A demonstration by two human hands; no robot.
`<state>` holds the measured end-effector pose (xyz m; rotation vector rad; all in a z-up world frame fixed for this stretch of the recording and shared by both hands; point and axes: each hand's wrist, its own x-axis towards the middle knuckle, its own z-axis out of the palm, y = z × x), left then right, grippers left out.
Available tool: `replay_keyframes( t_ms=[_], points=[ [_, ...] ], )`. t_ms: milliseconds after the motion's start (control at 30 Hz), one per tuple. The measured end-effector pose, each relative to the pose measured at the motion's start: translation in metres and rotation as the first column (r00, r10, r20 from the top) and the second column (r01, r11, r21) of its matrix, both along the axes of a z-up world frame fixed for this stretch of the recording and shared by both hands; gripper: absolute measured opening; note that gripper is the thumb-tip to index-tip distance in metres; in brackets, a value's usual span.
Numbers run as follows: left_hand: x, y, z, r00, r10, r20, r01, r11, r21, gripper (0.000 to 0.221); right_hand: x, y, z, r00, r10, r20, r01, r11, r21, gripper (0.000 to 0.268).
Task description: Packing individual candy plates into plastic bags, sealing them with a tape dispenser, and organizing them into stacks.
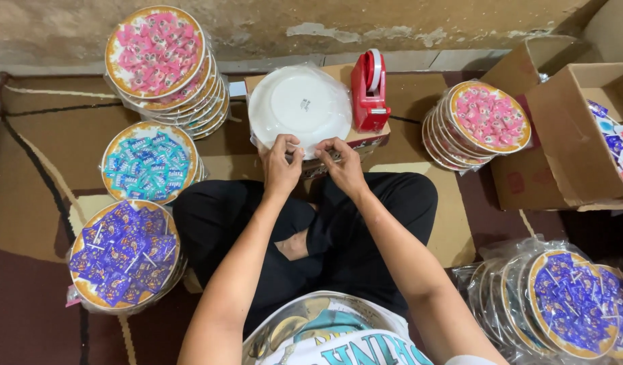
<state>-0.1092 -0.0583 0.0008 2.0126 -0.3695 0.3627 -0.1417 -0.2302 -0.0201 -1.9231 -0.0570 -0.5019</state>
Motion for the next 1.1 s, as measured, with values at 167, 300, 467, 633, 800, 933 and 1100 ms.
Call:
replay_keyframes(
  t_ms=[167,300,467,633,800,933,1100],
  points=[
    [0.011,-0.008,-0.025,0.998,-0.011,-0.07,0.012,1.0,0.019,0.008,-0.002,-0.004,0.011,0.996,0.066,0.054,-0.056,0.984,-0.169,0.025],
    [0.016,-0.005,-0.03,0.993,-0.055,-0.108,0.065,0.993,0.096,0.011,0.004,-0.009,0.004,0.997,0.078,0.024,-0.064,0.932,-0.357,0.025],
    [0.015,0.004,-0.022,0.979,-0.157,0.131,0.103,0.931,0.35,0.014,0.007,-0.01,0.001,0.995,0.079,0.052,-0.055,0.927,-0.37,0.01],
    [0.019,0.006,-0.029,0.948,-0.192,0.253,0.066,0.898,0.434,0.009,0.007,-0.013,0.002,0.991,0.103,0.09,-0.057,0.911,-0.409,0.01],
    [0.02,0.002,-0.031,0.958,-0.152,0.245,0.038,0.909,0.414,0.018,0.015,-0.018,-0.008,0.993,0.042,0.114,0.02,0.869,-0.495,0.011],
    [0.025,0.0,-0.026,0.961,-0.113,0.252,0.017,0.934,0.356,0.025,0.023,-0.017,-0.022,0.994,-0.043,0.105,0.083,0.907,-0.414,0.016],
    [0.033,-0.006,-0.037,0.937,-0.031,0.347,-0.104,0.926,0.364,0.027,0.028,-0.01,-0.035,0.973,-0.173,0.153,0.223,0.876,-0.428,0.021]
  ],
)
